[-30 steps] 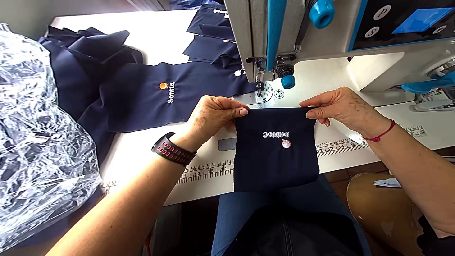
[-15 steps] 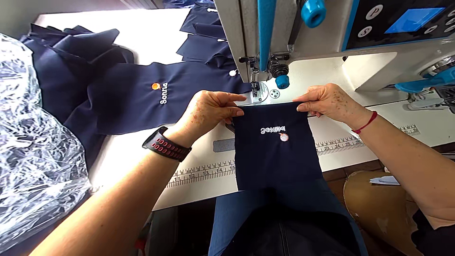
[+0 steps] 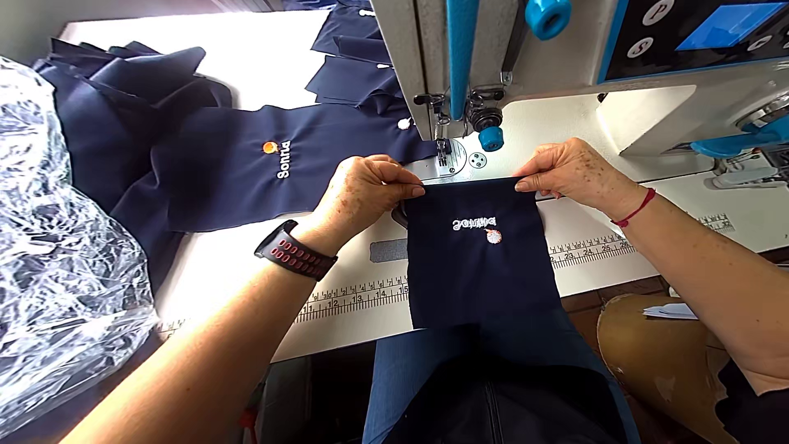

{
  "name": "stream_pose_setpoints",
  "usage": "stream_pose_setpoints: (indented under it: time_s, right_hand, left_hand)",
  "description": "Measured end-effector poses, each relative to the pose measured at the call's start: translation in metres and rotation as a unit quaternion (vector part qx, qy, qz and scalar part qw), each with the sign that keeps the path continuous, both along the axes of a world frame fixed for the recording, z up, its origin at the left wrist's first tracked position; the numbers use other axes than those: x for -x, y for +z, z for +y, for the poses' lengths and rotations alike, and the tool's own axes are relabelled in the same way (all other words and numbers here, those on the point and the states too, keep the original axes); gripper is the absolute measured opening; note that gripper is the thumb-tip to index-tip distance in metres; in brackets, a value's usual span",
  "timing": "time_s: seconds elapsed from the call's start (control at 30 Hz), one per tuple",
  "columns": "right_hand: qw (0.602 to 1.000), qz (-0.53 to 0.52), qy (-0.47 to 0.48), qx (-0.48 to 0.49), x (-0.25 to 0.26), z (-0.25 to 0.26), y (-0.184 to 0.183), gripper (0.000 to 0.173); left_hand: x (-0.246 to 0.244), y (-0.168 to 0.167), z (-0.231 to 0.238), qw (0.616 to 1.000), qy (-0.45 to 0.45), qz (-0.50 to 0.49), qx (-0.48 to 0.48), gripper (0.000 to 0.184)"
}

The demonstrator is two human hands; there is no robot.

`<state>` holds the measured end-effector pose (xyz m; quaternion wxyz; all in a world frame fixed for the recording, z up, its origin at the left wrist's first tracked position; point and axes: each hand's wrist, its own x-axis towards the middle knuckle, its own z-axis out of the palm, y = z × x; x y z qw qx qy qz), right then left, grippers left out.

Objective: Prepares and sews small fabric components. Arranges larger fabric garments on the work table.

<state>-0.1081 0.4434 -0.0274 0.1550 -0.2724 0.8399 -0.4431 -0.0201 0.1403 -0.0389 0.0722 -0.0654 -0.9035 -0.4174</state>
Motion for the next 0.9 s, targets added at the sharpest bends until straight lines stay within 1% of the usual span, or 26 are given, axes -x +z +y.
stream_pose_setpoints:
  time_s: [0.07, 0.1, 0.17, 0.2, 0.33, 0.4, 0.47, 0.6, 0.67, 0.77, 0.9]
  right_hand:
    - [1.0, 0.009, -0.004, 0.01, 0.0, 0.0, -0.002, 0.005]
    - [0.999, 0.031, -0.001, 0.014, 0.0, 0.0, -0.003, 0.004]
    - [0.993, 0.117, 0.021, 0.014, 0.001, 0.002, -0.009, 0.004]
    - [0.985, 0.171, 0.035, 0.011, 0.002, 0.003, -0.012, 0.007]
    - [0.931, 0.355, 0.084, 0.011, 0.003, 0.006, -0.025, 0.013]
    - [0.904, 0.412, 0.111, 0.017, 0.002, 0.009, -0.03, 0.017]
    - [0.88, 0.457, 0.13, 0.022, 0.002, 0.011, -0.033, 0.019]
    - [0.847, 0.505, 0.166, 0.015, -0.002, 0.014, -0.033, 0.019]
    - [0.836, 0.518, 0.179, 0.015, -0.002, 0.015, -0.032, 0.019]
    - [0.831, 0.524, 0.187, 0.012, -0.001, 0.017, -0.032, 0.019]
    - [0.826, 0.528, 0.197, 0.009, -0.001, 0.017, -0.032, 0.018]
  left_hand:
    - [0.002, -0.005, -0.003, 0.999, -0.013, 0.042, 0.022, 0.004]
    - [0.002, -0.006, -0.003, 0.998, -0.014, 0.059, 0.032, 0.004]
    - [0.001, -0.007, -0.002, 0.994, -0.019, 0.089, 0.057, 0.007]
    - [0.0, -0.007, -0.002, 0.991, -0.023, 0.106, 0.075, 0.008]
    - [-0.001, -0.011, -0.003, 0.967, -0.054, 0.203, 0.145, 0.01]
    - [-0.004, -0.013, -0.002, 0.952, -0.069, 0.239, 0.179, 0.013]
    - [-0.007, -0.011, 0.0, 0.942, -0.084, 0.253, 0.204, 0.015]
    - [-0.011, -0.011, 0.0, 0.934, -0.104, 0.251, 0.234, 0.019]
    - [-0.01, -0.011, -0.001, 0.927, -0.121, 0.252, 0.25, 0.021]
    - [-0.011, -0.01, -0.001, 0.918, -0.145, 0.254, 0.267, 0.023]
    - [-0.011, -0.008, 0.002, 0.917, -0.147, 0.246, 0.279, 0.024]
